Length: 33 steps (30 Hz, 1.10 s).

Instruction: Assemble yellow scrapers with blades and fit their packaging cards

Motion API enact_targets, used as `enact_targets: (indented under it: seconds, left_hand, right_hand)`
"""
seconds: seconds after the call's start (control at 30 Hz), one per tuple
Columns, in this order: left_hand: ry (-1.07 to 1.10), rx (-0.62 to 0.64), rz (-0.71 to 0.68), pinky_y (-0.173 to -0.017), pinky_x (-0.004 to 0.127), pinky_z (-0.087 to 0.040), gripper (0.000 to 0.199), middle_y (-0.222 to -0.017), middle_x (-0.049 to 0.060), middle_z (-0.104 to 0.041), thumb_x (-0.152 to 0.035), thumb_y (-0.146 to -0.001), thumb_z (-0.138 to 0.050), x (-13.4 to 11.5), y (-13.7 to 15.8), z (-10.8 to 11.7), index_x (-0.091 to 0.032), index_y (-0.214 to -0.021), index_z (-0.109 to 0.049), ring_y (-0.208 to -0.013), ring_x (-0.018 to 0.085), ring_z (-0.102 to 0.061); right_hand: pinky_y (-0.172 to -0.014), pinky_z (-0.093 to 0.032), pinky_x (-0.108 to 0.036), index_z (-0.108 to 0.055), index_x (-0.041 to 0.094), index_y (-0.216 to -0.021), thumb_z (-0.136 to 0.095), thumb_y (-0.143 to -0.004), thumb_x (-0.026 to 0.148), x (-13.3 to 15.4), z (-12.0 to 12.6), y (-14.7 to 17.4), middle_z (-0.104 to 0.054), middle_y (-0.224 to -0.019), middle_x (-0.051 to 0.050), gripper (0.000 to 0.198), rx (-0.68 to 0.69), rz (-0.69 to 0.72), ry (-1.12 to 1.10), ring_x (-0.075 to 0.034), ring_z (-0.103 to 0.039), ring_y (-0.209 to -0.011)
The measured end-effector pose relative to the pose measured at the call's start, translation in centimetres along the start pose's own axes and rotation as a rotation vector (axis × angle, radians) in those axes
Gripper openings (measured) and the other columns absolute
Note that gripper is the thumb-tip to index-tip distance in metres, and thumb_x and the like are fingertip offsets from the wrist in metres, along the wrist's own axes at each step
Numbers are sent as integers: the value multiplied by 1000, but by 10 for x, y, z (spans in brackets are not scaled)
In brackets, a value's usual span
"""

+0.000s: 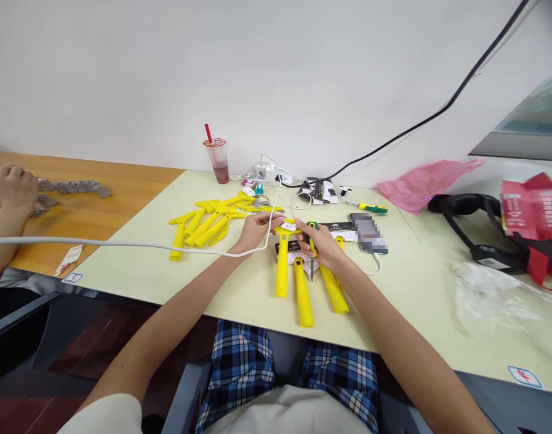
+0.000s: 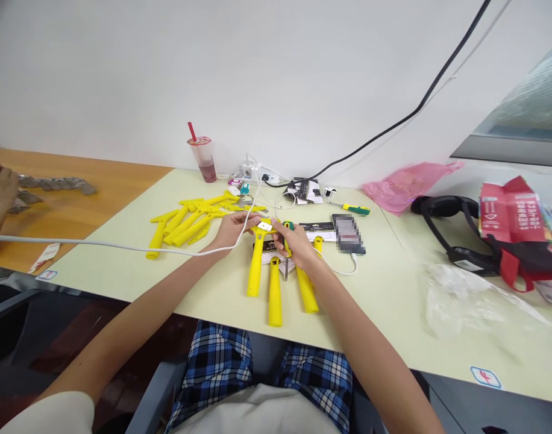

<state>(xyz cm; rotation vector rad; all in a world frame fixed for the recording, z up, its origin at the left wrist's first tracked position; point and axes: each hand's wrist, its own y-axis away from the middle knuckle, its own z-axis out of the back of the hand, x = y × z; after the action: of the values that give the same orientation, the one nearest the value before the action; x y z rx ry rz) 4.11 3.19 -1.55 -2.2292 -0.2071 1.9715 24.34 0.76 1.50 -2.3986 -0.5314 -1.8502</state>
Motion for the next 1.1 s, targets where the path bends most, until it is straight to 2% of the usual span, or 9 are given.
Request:
enact_targets:
  seconds: [0.13, 0.27, 0.47, 0.63, 0.77, 0.9, 1.0, 1.1]
  left_hand:
    - [-8, -42, -7, -65, 30, -60, 43, -93, 8, -81, -51, -66, -98, 1, 1, -1, -17, -88, -86, -80, 19, -68]
    - [-32, -62, -5, -64, 29, -60, 43, -88, 6, -79, -51, -66, -98, -1, 2, -2, -17, -85, -84, -77, 17, -67]
    - [-73, -57, -25, -64, 27, -58, 41, -84, 5, -78, -51, -67, -98, 1, 4, -3, -17, -84, -83, -72, 15, -66]
    - [-64, -34, -50, -59, 27, -58, 45, -85, 5, -76, -55, -68, -97, 1, 5, -4, -16, -85, -81, -69, 15, -66]
    - [22, -4, 17, -57, 30, -62, 53, -83, 4, -74, -64, -72, -93, -3, 6, -6, -15, -89, -79, -58, 12, -64]
    - [128, 39, 141, -55, 32, -62, 63, -79, 7, -76, -65, -68, -96, -8, 7, -4, -14, -99, -76, -59, 19, -72]
    - [148, 50, 191, -57, 34, -63, 61, -68, 7, -74, -61, -69, -97, -9, 7, -2, -13, -98, -75, -57, 21, -73]
    - [148, 54, 195, -62, 35, -65, 57, -70, 8, -76, -58, -70, -98, -8, 7, -1, -12, -94, -76, -56, 20, -73]
  right_hand:
    - [-33, -25, -21, -59, 19, -72, -97, -68, 68, 0, -2, 1, -58, -65, 1, 62, -21, 33, 33, -5, -39, -44]
    - [-33, -26, -21, -62, 17, -72, -100, -64, 65, 0, -3, 2, -62, -66, -1, 62, -31, 34, 51, -5, -41, -44]
    - [-33, -26, -21, -64, 17, -72, -99, -64, 67, 1, -4, 3, -61, -64, 0, 62, -51, 42, 69, -5, -42, -43]
    - [-32, -27, -22, -64, 17, -72, -100, -63, 63, -1, -5, 2, -62, -68, 0, 59, -65, 80, 64, -4, -42, -42]
    - [-33, -27, -22, -60, 19, -72, -97, -69, 60, -2, -4, 1, -60, -68, 1, 55, -72, 105, 43, -5, -40, -44]
    - [-33, -26, -22, -59, 20, -71, -99, -68, 57, 0, -4, 1, -60, -66, 1, 55, -109, 113, 3, -5, -39, -44]
    - [-32, -27, -23, -59, 20, -70, -99, -67, 58, 0, -4, 0, -60, -64, 1, 56, -135, 109, -14, -5, -38, -42]
    - [-32, -27, -23, -59, 20, -70, -98, -69, 61, -2, -6, 0, -63, -65, -1, 56, -150, 119, -16, -6, -38, -41]
